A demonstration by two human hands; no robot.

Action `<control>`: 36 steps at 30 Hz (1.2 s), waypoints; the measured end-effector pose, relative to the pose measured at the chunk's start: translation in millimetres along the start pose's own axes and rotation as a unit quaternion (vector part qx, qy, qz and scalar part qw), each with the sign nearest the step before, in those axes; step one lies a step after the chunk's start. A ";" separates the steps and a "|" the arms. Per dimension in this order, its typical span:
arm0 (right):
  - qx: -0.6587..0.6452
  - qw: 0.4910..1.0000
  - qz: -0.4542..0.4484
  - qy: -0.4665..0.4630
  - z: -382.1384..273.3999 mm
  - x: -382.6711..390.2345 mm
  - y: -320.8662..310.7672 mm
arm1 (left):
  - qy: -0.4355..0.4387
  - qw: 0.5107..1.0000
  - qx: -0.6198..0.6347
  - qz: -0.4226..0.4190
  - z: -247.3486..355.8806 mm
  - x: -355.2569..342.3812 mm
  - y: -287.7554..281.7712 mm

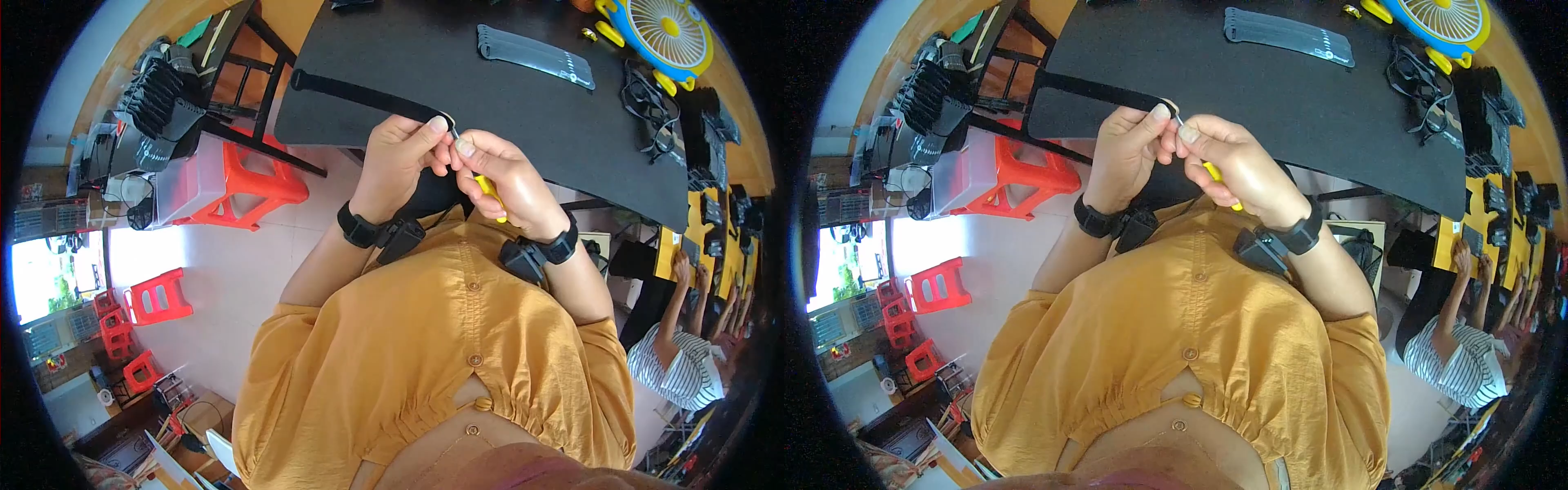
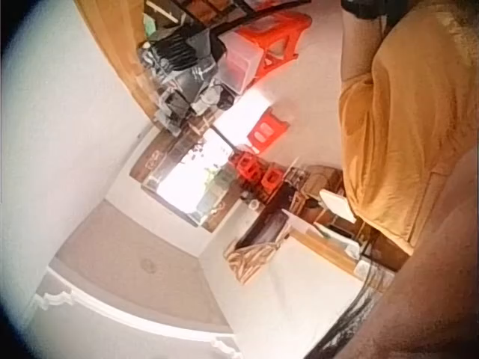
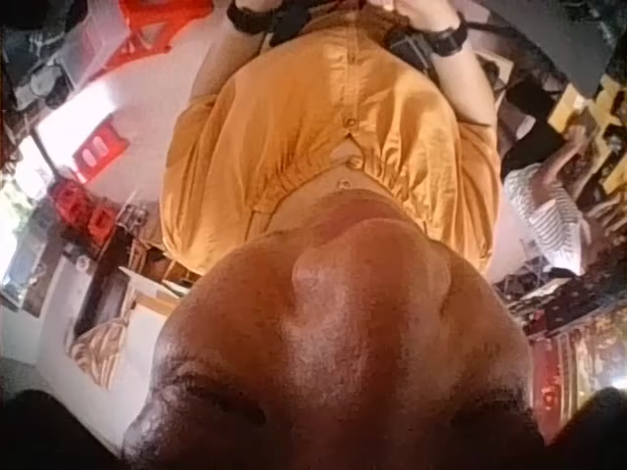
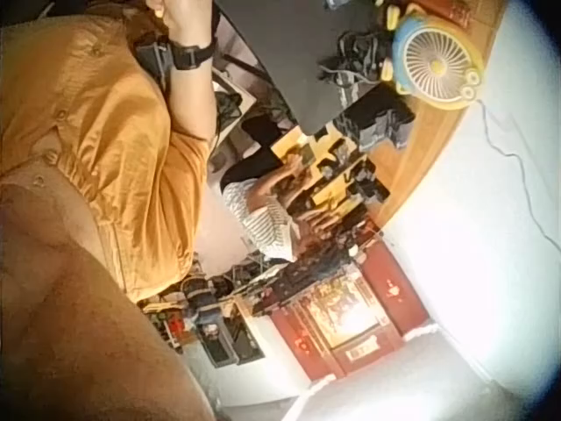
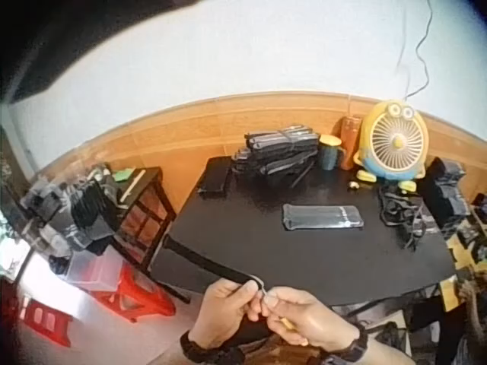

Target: Refining the holes and edges of leather straps using a small pointed tool.

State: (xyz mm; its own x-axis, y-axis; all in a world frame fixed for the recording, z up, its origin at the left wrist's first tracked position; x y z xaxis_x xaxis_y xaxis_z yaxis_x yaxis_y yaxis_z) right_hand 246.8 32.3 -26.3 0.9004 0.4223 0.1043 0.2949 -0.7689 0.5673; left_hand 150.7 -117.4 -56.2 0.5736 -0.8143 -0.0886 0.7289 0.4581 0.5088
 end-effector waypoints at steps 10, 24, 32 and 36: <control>0.679 0.684 0.249 -0.101 6.9 3.9 10.2 | -0.040 0.999 -0.027 -0.006 1.6 -7.9 7.1; 0.686 0.665 0.278 -0.100 -14.3 8.1 -1.8 | -0.065 0.997 0.026 -0.026 9.8 -31.6 10.6; 0.625 0.729 0.251 -0.119 -22.7 10.9 -12.3 | -0.050 0.997 -0.001 0.055 10.9 -36.7 25.4; 0.549 0.787 0.258 -0.114 -27.9 12.0 -11.4 | -0.039 0.997 0.046 0.047 8.4 -39.0 15.8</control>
State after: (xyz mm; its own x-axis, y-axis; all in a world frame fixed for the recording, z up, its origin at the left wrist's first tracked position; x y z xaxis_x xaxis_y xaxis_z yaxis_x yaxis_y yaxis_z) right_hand 245.3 59.5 -8.7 0.9880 -0.0835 -0.1302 -0.1430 -0.8135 -0.5638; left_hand 136.7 -81.4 -37.5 0.6039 -0.7966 0.0277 0.6345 0.5015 0.5881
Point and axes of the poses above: each hand's wrist, its own x-axis away from the middle knuckle, its own y-axis out of the palm, z = x × y, the point moved 1 cm from there along -x, towards the middle knuckle, and after that the axes turned 15 degrees about -z, right-handed, at the moved point
